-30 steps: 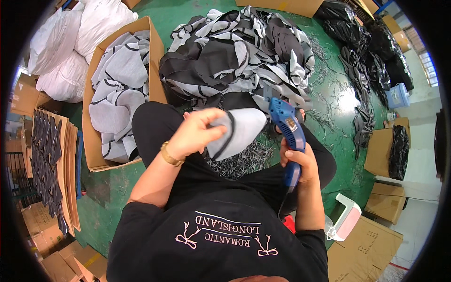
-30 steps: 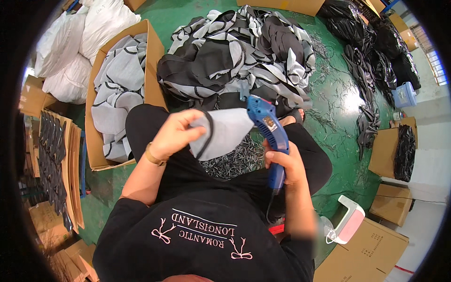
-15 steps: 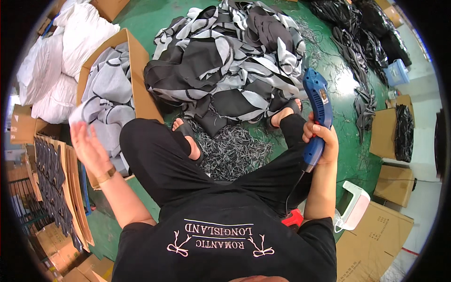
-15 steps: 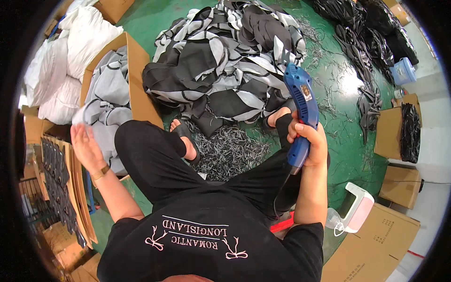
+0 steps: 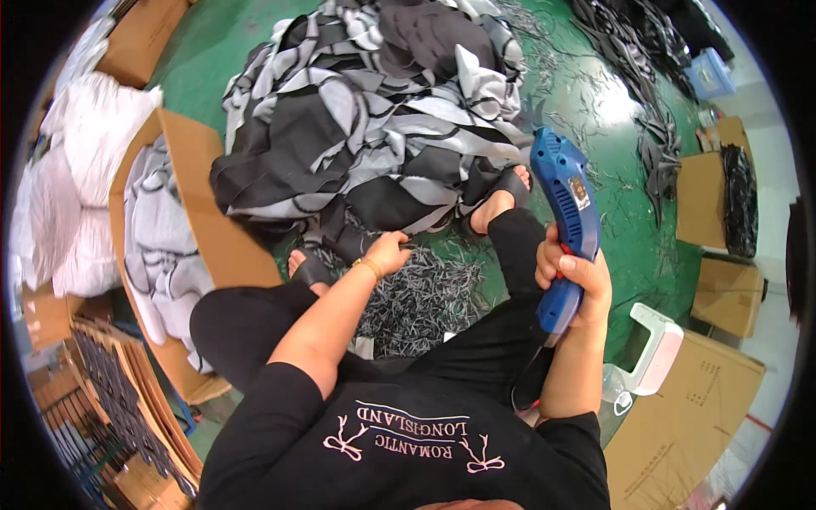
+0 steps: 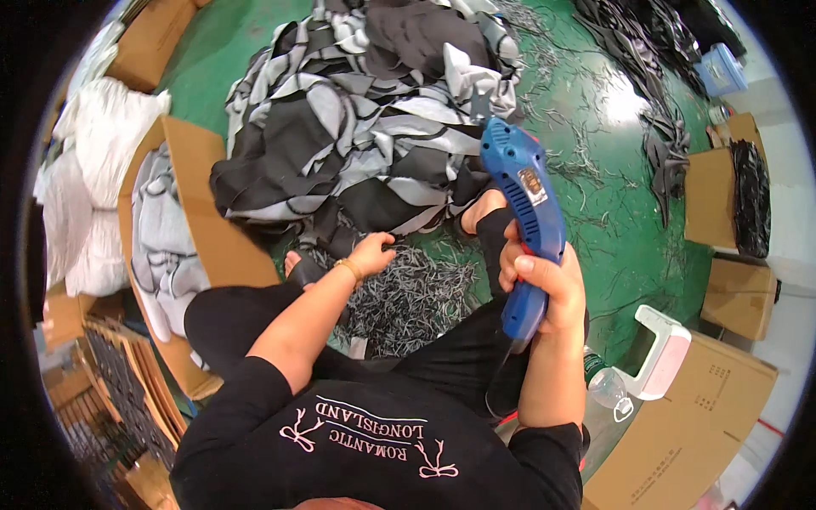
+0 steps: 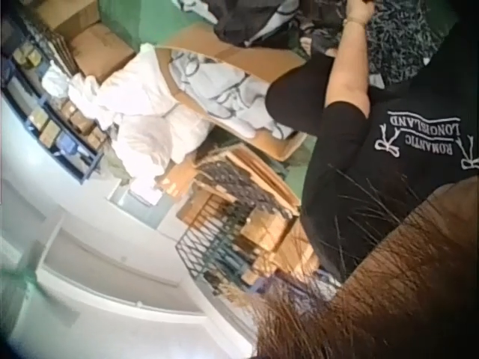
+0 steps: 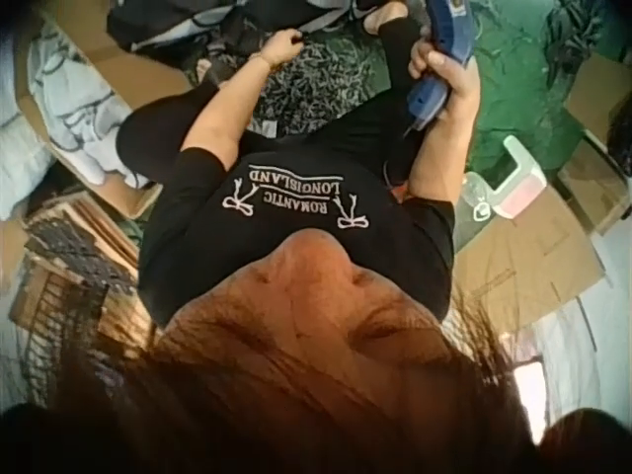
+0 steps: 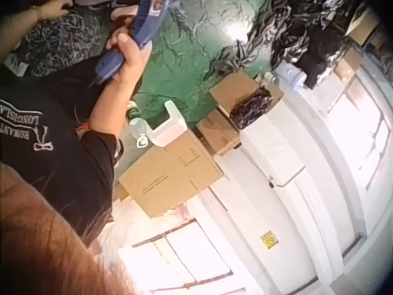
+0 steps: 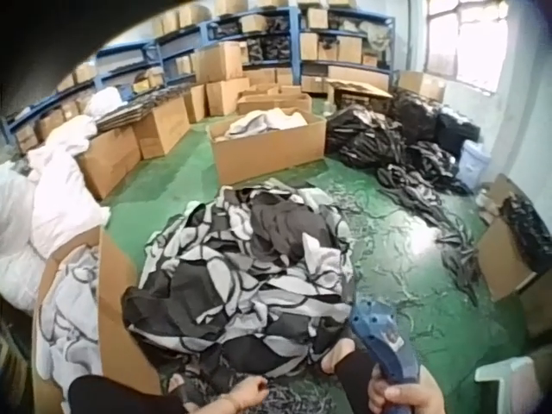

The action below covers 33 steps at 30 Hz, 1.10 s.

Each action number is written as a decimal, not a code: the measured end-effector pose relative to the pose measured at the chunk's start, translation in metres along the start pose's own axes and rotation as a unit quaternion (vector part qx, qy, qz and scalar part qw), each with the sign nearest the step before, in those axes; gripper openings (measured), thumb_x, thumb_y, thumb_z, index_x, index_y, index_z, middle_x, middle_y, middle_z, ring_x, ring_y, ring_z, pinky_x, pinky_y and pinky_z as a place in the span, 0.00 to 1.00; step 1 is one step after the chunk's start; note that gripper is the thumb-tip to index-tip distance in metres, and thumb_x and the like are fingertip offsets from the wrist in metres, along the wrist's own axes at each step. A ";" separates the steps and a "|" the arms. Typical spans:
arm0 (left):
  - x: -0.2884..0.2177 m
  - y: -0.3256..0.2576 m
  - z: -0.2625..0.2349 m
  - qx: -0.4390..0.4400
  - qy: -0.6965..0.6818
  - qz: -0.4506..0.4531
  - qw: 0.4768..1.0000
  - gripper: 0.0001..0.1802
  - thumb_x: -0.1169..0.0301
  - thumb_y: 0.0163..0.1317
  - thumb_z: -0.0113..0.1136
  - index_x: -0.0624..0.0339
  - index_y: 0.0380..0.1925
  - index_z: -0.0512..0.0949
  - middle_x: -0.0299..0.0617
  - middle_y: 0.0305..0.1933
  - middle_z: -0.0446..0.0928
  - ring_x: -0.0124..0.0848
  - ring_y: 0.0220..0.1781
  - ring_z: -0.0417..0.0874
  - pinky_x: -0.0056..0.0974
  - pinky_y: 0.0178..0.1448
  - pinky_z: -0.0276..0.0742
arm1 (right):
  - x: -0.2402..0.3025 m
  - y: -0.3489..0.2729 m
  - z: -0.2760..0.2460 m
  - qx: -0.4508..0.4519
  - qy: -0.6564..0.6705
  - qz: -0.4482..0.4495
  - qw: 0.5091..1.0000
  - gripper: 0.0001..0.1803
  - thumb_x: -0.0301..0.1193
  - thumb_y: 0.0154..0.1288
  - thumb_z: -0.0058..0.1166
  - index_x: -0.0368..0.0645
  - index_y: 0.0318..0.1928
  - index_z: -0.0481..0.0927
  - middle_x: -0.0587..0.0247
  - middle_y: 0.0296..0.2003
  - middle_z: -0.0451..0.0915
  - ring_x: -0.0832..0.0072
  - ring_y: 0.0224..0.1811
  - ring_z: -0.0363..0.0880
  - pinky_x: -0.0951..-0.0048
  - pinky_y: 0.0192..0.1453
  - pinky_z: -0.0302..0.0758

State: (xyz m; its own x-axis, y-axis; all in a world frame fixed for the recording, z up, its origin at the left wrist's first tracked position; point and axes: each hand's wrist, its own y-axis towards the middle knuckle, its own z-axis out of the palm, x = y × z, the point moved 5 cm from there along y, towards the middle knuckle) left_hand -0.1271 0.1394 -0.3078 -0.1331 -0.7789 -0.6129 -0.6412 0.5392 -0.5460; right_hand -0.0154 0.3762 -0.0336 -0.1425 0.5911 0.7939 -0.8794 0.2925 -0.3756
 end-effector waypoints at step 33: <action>-0.117 -0.204 -0.100 0.029 -0.741 0.096 0.663 0.14 0.74 0.64 0.55 0.60 0.50 0.73 0.42 0.48 0.79 0.34 0.50 0.81 0.46 0.54 0.81 | -0.088 -0.036 0.095 0.108 -0.357 -0.111 0.921 0.26 0.29 0.45 0.69 0.35 0.46 0.76 0.62 0.36 0.80 0.79 0.36 0.78 0.75 0.42 0.75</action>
State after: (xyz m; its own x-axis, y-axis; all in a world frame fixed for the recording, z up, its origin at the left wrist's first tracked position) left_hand -0.0564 0.0887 -0.0680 0.7101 0.4536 -0.5385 -0.6833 0.6283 -0.3719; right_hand -0.0141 0.2423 -0.0451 -0.1428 -0.1322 0.9809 -0.9817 0.1454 -0.1234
